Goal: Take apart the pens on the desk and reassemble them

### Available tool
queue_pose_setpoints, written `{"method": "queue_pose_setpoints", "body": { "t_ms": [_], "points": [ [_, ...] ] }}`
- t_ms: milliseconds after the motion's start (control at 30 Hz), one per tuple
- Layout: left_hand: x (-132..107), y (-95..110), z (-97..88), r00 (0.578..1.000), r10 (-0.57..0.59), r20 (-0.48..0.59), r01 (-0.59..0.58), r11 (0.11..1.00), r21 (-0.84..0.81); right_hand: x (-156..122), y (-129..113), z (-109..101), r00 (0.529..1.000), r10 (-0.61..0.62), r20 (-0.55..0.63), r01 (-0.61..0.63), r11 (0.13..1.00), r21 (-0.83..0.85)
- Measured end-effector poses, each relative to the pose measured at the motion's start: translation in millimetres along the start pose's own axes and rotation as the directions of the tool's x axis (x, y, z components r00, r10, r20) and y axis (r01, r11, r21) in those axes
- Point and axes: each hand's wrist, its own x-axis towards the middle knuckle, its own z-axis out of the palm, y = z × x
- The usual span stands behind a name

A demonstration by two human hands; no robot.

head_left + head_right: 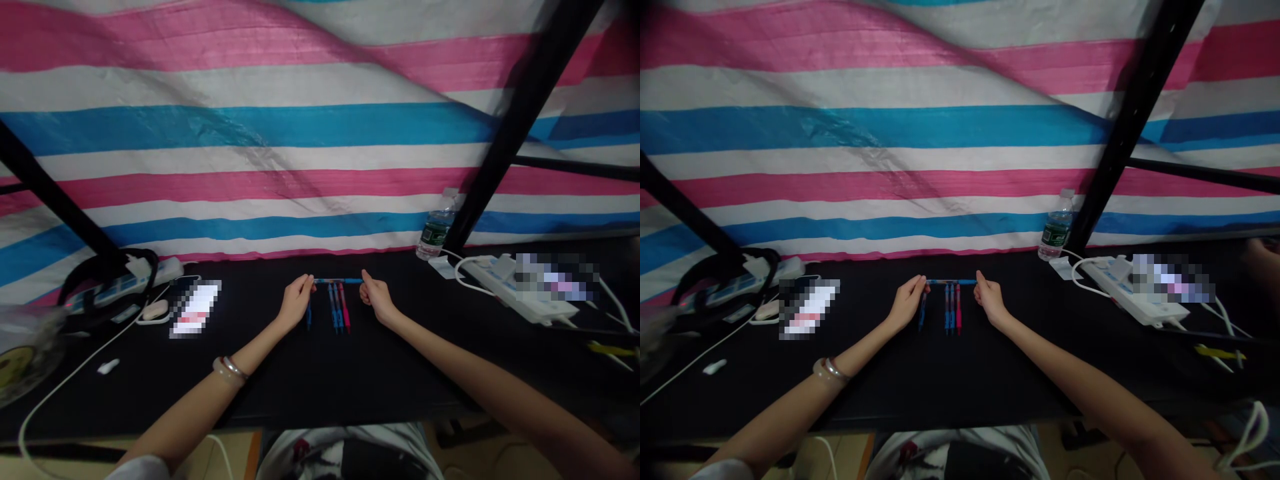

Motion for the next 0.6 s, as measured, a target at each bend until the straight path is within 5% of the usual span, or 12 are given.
{"method": "queue_pose_setpoints", "body": {
  "t_ms": [600],
  "points": [
    [-0.1,0.1,0.0,0.999,-0.015,0.052,0.019,0.998,-0.065,1.1,-1.3,-0.9,0.999,0.005,0.049,-0.005,1.0,0.003]
  ]
}}
